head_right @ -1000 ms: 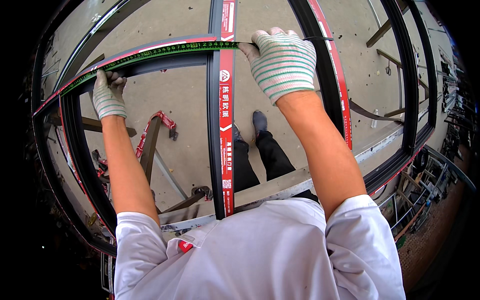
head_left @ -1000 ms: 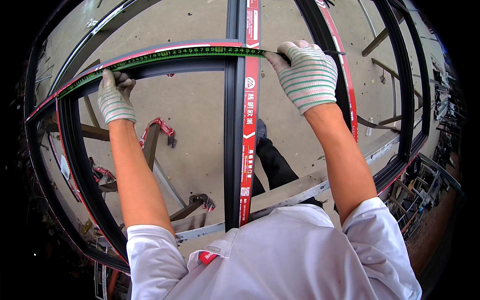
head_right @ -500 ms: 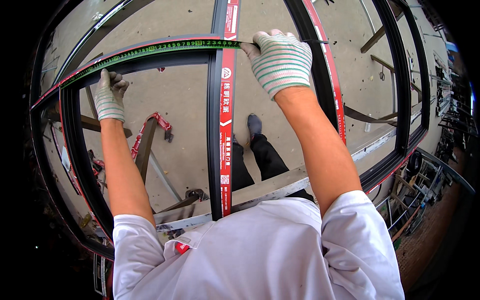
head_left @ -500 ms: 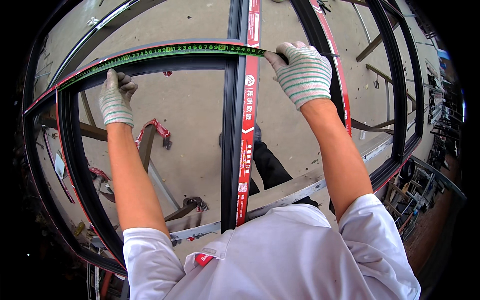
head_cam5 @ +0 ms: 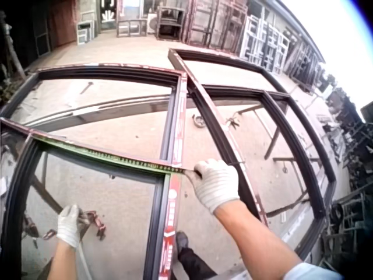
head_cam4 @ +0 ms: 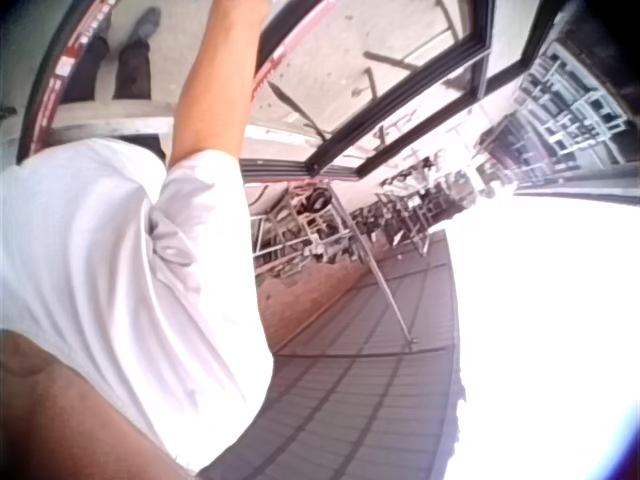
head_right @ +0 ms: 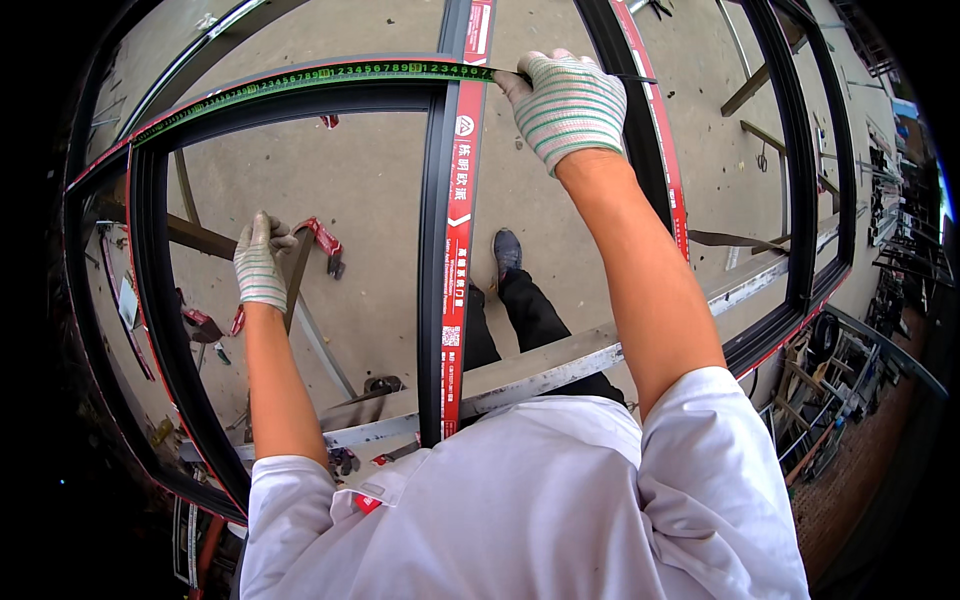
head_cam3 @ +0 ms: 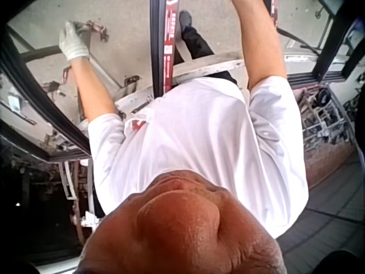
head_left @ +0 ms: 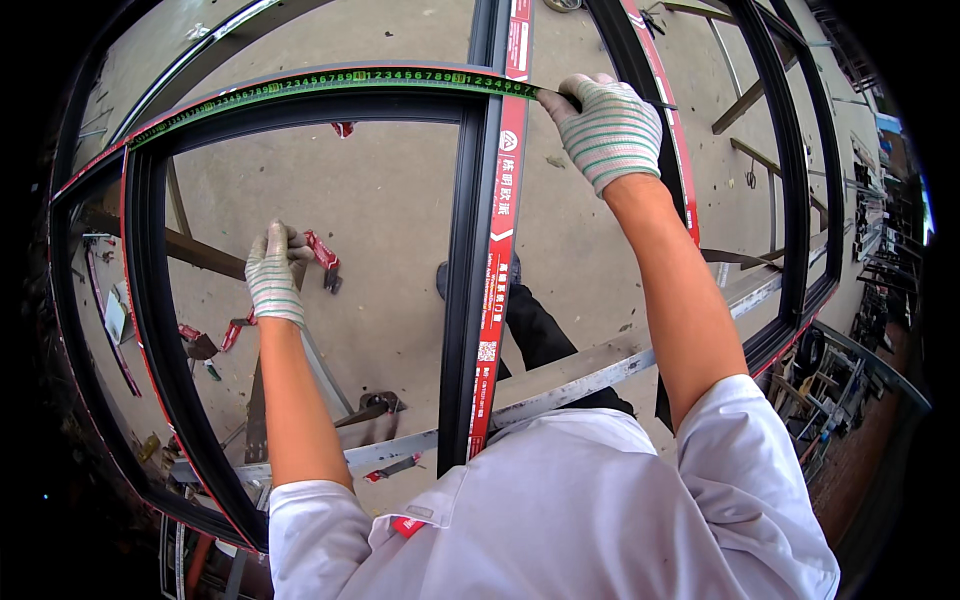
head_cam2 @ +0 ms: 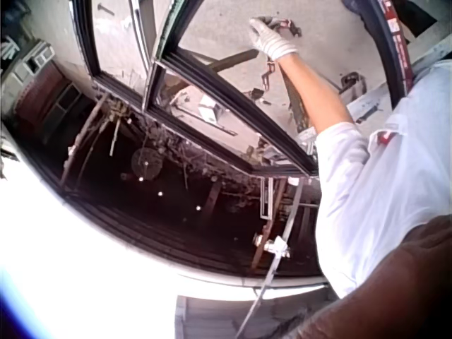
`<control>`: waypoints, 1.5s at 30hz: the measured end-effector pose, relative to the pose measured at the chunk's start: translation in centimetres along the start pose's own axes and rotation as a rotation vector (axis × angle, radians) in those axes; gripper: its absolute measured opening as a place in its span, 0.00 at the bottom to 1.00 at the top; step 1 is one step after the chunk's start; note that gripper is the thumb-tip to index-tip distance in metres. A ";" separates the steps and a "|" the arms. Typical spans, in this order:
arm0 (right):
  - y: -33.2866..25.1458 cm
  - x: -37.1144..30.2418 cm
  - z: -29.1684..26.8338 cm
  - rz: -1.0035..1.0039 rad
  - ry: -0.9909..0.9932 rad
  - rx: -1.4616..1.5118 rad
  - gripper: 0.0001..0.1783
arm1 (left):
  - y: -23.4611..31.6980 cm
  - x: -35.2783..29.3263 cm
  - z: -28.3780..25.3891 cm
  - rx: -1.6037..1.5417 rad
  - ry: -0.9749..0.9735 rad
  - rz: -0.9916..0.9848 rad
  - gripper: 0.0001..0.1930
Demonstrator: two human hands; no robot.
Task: The person measures various dimensions of a large window frame using a tape measure, checking lengths and diagonals. The person then moves to a workbench and measures a metal profile.
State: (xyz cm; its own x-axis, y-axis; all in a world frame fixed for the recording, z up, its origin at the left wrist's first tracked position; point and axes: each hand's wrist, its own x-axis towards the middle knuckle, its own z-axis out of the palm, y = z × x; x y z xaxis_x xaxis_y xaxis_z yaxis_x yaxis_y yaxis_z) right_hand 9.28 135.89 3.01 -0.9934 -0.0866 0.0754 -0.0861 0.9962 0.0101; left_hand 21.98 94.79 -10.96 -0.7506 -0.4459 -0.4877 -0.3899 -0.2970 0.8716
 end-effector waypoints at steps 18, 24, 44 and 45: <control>1.2 -5.8 -3.0 -0.031 -0.056 0.177 0.26 | -10.4 -41.4 -19.2 0.413 0.639 -0.106 0.13; 3.0 -10.0 -5.5 -0.060 -0.089 0.212 0.26 | -15.4 -53.1 -20.4 0.858 0.799 -0.048 0.11; 0.9 -34.7 -8.6 -0.098 -0.287 0.342 0.22 | -21.5 -63.6 -24.7 1.352 0.843 0.117 0.28; 0.7 -37.0 -8.2 -0.105 -0.299 0.348 0.22 | -21.1 -63.6 -25.2 1.337 0.808 0.163 0.28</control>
State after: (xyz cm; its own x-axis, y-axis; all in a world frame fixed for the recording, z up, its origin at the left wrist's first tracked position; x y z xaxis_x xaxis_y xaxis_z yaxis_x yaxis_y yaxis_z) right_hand 46.57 139.76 8.44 -0.9519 -0.2333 -0.1987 -0.1572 0.9284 -0.3366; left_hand 91.36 108.11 0.41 -0.5280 -0.8436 0.0977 -0.8364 0.5365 0.1122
